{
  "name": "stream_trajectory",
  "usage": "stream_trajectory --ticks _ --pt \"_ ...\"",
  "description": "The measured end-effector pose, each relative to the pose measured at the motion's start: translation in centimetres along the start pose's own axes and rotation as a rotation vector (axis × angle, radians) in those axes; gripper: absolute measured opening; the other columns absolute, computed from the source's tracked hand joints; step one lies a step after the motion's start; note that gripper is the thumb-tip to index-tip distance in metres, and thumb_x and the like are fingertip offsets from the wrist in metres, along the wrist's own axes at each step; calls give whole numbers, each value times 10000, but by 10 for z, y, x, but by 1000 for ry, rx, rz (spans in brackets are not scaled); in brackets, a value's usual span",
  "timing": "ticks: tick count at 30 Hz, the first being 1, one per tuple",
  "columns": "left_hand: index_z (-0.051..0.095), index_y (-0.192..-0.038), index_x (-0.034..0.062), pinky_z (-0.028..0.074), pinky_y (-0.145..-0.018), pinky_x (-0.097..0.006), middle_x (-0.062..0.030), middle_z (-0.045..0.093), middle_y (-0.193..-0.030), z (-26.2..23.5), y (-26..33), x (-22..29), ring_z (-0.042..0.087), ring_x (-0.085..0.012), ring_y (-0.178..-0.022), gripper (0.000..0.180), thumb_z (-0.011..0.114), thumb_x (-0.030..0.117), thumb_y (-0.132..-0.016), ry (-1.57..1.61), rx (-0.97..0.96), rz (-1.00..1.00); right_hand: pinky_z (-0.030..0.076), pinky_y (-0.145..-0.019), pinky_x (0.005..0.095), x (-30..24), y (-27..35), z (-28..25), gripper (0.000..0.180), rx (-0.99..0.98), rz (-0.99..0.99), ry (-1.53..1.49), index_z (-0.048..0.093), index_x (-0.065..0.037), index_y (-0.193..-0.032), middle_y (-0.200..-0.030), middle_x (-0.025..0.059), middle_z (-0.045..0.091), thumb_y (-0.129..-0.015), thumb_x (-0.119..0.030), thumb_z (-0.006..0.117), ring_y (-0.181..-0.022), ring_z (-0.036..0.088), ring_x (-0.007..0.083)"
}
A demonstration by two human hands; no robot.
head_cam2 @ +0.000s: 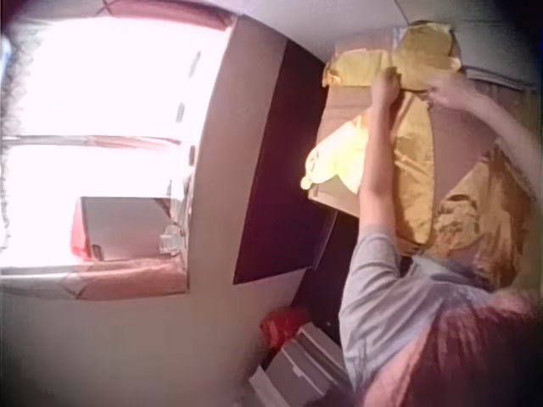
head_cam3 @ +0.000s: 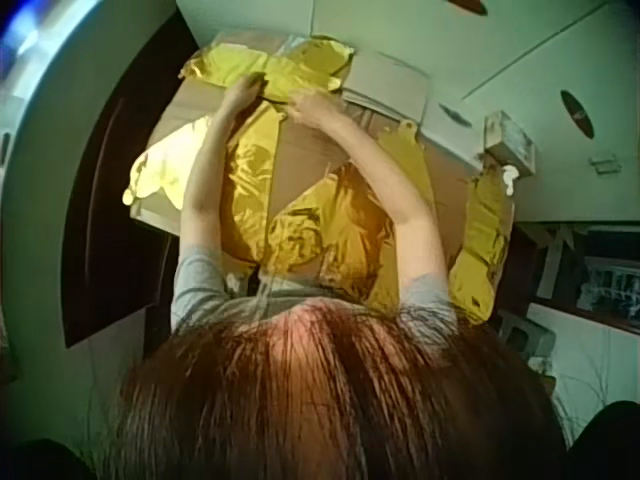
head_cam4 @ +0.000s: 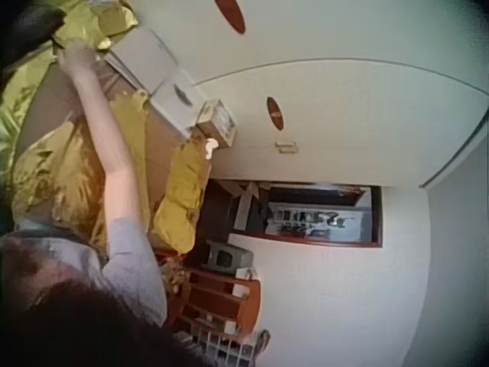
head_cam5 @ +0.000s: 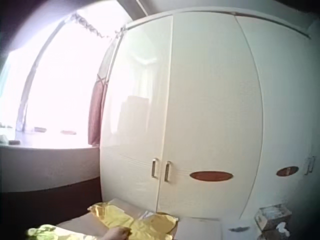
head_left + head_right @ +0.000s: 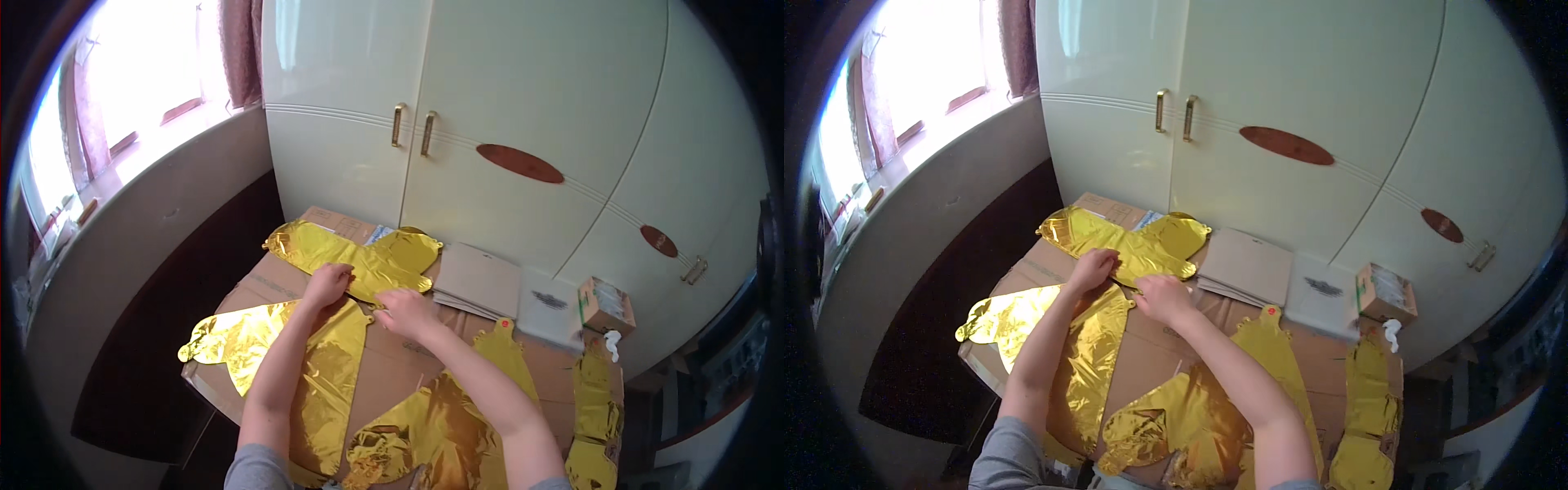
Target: Folding gold-colored metallic packaging film on a cardboard work surface.
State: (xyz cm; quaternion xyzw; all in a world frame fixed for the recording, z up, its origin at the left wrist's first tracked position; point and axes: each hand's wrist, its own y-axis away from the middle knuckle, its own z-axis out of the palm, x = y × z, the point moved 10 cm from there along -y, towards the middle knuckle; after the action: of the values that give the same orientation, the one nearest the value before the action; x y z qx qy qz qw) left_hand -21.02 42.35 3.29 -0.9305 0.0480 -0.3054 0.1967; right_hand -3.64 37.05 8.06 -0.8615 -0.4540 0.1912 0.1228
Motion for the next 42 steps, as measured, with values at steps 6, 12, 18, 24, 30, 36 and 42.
stream_trajectory --ticks 6,12,18,24,30,36,42 --pt "713 -1008 57 498 -851 -447 -154 704 -952 2 6 -6 624 -362 -939 246 569 196 -866 97 4 11 548 -751 432 17 -47 69 169 -194 15 243 702 -91 -829 -862 106 708 -813 -213 586 -840 696 274" --pt "720 -993 64 491 -856 -452 -156 701 -962 2 7 -13 624 -352 -952 241 583 217 -866 126 -30 -41 570 -652 421 8 -51 57 185 -196 15 163 709 -97 -763 -769 110 702 -821 -231 596 -725 701 299" --pt "727 -982 76 484 -872 -436 -124 711 -956 3 7 -14 632 -319 -966 247 572 205 -840 148 -22 -11 558 -650 429 21 -56 64 230 -231 95 213 698 -92 -794 -782 107 696 -832 -309 632 -733 694 306" --pt "728 -982 74 509 -834 -417 -122 710 -921 1 7 -14 650 -313 -914 235 615 202 -821 118 -1 15 554 -692 434 4 -58 68 193 -240 50 264 699 -85 -828 -789 129 699 -843 -259 619 -765 692 315" --pt "736 -1035 158 405 -982 -430 -42 713 -1011 1 14 1 594 -260 -1073 268 599 288 -844 93 -129 39 545 -731 443 38 -61 63 169 -163 286 48 728 -130 -917 -864 125 714 -847 -265 654 -812 688 316" --pt "746 -1002 166 411 -971 -415 -50 719 -980 6 12 -4 613 -261 -1025 237 620 301 -854 112 -150 36 532 -754 446 40 -63 59 157 -142 382 -73 709 -128 -906 -883 98 706 -822 -261 696 -869 673 318" --pt "727 -986 112 513 -793 -439 -140 707 -875 2 8 -15 662 -347 -847 234 611 284 -879 201 -29 -38 465 -833 388 -20 -59 15 142 268 -93 295 719 -142 -828 -943 39 603 -759 -256 767 -1007 574 247"
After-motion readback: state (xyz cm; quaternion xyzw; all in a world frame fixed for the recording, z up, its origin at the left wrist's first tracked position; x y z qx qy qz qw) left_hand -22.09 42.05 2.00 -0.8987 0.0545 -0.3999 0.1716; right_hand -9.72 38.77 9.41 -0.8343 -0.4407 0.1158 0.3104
